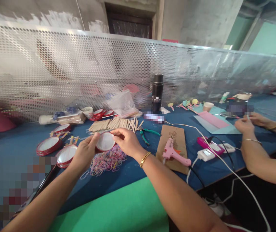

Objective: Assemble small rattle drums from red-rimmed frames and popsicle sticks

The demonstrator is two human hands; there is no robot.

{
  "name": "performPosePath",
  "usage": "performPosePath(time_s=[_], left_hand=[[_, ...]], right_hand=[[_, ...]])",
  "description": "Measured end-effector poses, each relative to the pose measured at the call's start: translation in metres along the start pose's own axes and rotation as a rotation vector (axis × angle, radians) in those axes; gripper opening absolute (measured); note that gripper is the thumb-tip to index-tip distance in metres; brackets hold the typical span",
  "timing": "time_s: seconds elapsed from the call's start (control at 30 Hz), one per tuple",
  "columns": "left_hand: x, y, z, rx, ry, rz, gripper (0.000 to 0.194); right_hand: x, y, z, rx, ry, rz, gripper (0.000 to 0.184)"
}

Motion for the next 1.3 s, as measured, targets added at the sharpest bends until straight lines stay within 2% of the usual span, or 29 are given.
performPosePath(time_s=[0.13, 0.43, 0.7, 0.93, 1.03, 1.2, 1.3], left_hand=[[-0.001, 0.0, -0.001, -0.003, 0.029, -0.003, 0.064], [0.012, 0.002, -0.001, -0.001, -0.002, 0.085, 0.049], [0.006, -0.001, -0.003, 0.018, 0.038, 0.023, 0.037], [0.005, -0.001, -0.005, 0.026, 0.041, 0.006, 0.039], [0.006, 0.002, 0.0, -0.005, -0.019, 0.001, 0.043], [0.004, 0.008, 0.016, -0.141, -0.074, -0.009, 0.053], [0.002, 0.007, 0.017, -0.145, -0.117, 0.028, 0.054]], right_hand=[[0.0, -0.001, -0.005, 0.033, 0.052, -0.001, 0.019], [-0.001, -0.001, -0.009, 0.068, 0.156, -0.026, 0.02], [-0.005, 0.0, -0.007, 0.042, 0.099, -0.026, 0.019], [-0.005, 0.001, -0.002, 0.001, 0.109, 0.021, 0.018], [-0.004, 0.002, -0.002, 0.01, 0.113, 0.024, 0.019], [-0.002, 0.003, -0.004, 0.046, 0.136, 0.011, 0.019], [-0.003, 0.002, -0.003, 0.038, 0.121, 0.014, 0.019]])
Point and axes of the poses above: each hand's wrist, its own y-axis away from the middle knuckle, its own z-axis out of the palm, x = y × z, the point moved 7 cm from there along -y, towards the middle knuckle
